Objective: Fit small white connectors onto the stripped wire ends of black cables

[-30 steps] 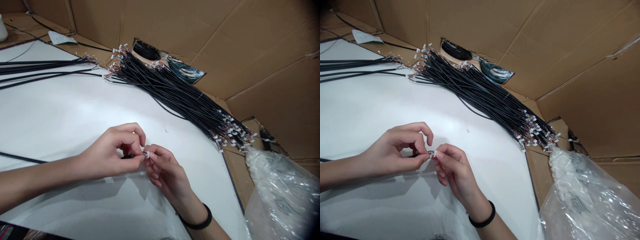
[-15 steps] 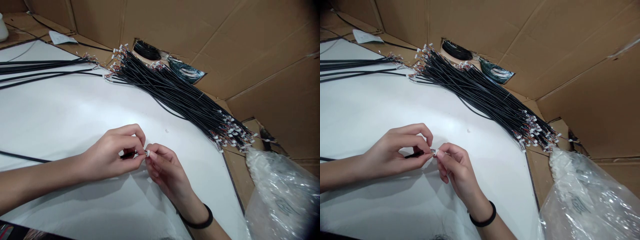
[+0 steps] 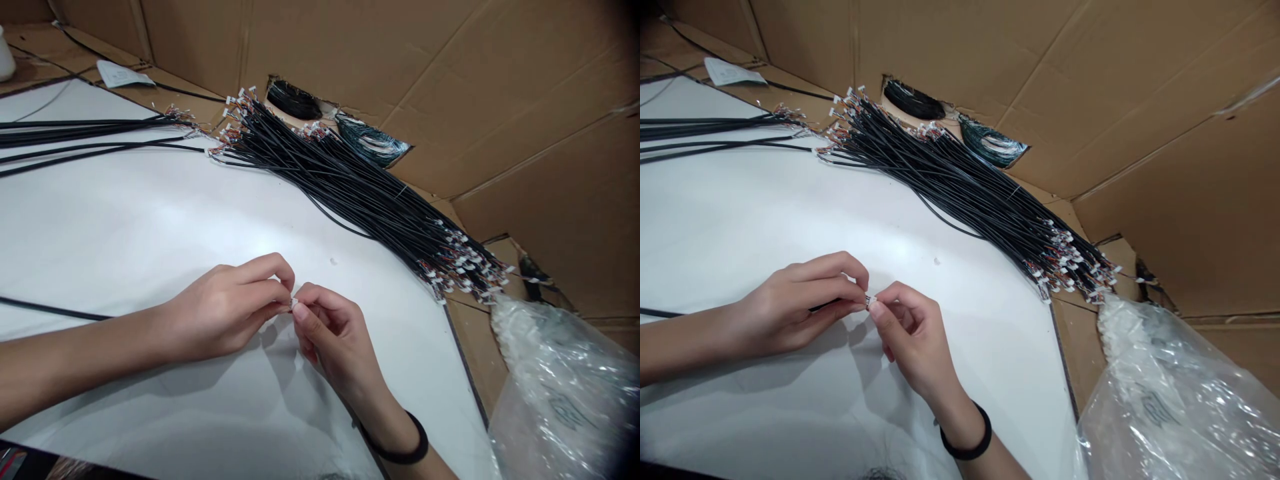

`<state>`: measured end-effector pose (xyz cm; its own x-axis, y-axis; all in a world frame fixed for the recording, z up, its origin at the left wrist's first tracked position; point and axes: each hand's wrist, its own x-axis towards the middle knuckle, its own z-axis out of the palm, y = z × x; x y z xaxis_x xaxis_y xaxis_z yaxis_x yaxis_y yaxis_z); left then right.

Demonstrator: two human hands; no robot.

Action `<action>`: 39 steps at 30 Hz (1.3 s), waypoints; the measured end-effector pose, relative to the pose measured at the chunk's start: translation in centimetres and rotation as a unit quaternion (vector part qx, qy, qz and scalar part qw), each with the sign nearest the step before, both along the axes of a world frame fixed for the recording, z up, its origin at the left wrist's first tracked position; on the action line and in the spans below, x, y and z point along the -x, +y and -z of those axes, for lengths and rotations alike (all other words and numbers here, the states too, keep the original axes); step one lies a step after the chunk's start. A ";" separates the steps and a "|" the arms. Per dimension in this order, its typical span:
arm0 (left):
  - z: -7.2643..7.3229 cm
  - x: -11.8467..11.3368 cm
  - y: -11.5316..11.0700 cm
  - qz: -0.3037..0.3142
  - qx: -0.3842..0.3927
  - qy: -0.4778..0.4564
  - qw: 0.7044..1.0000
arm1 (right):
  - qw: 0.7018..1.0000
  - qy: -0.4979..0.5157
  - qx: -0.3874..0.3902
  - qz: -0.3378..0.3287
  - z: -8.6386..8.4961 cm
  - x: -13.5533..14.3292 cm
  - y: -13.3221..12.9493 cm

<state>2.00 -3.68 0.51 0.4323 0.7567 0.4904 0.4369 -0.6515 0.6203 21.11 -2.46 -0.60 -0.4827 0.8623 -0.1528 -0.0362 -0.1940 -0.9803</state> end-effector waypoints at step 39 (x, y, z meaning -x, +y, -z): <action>-1.2 -0.3 0.5 -0.012 0.201 -0.164 0.966 | 0.998 0.035 0.051 0.012 0.0 0.2 0.0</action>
<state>2.25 -3.22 1.73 0.2827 0.9227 0.2621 0.1855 -0.3207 0.9288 20.88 -2.48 -0.55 -0.4753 0.8550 -0.2077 -0.1089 -0.2914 -0.9504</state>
